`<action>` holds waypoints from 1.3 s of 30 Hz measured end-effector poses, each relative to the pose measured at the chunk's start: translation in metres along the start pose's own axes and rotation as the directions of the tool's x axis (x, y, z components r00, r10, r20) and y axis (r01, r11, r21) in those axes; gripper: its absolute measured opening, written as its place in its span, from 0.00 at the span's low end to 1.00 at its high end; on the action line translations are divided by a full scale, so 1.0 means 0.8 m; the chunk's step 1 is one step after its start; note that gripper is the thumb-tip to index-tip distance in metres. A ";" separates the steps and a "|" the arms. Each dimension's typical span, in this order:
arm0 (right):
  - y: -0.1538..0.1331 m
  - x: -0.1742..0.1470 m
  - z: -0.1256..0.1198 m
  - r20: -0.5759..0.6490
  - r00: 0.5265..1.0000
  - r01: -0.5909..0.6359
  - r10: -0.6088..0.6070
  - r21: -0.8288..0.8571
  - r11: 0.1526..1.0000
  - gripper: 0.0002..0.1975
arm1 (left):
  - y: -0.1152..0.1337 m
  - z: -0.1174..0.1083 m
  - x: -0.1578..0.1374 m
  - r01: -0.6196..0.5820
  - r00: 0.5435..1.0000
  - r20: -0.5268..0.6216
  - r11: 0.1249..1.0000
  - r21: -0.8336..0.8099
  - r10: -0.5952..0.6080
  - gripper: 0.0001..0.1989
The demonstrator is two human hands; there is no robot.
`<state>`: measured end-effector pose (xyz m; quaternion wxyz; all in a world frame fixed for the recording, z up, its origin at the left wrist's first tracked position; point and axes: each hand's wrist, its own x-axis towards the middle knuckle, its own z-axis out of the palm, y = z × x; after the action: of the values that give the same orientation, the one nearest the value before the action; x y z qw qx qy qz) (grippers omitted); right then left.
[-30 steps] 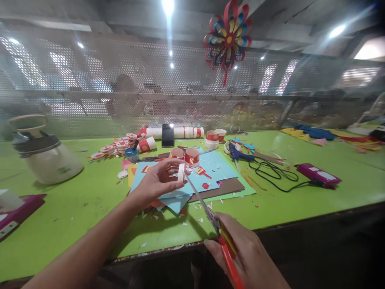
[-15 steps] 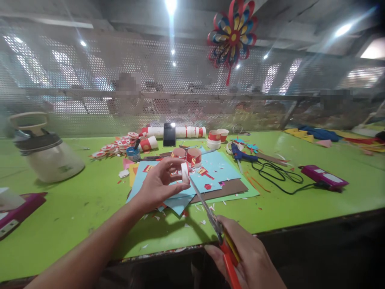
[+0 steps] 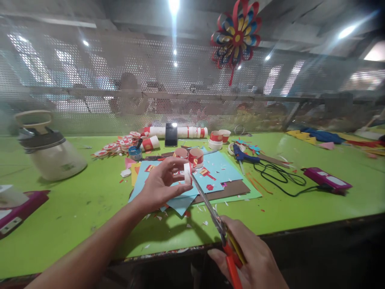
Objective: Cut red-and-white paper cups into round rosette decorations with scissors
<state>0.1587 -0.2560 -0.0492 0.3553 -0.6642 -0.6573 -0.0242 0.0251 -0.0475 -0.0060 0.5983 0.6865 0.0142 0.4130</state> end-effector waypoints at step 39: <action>0.003 0.002 0.003 -0.057 0.998 -0.017 0.014 -0.056 0.998 0.18 | -0.006 -0.005 0.000 0.038 0.999 0.019 0.999 0.019 -0.039 0.20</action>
<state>0.1598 -0.2531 -0.0507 0.3551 -0.6782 -0.6407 -0.0587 0.0254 -0.0430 -0.0098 0.5999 0.6955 0.0254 0.3946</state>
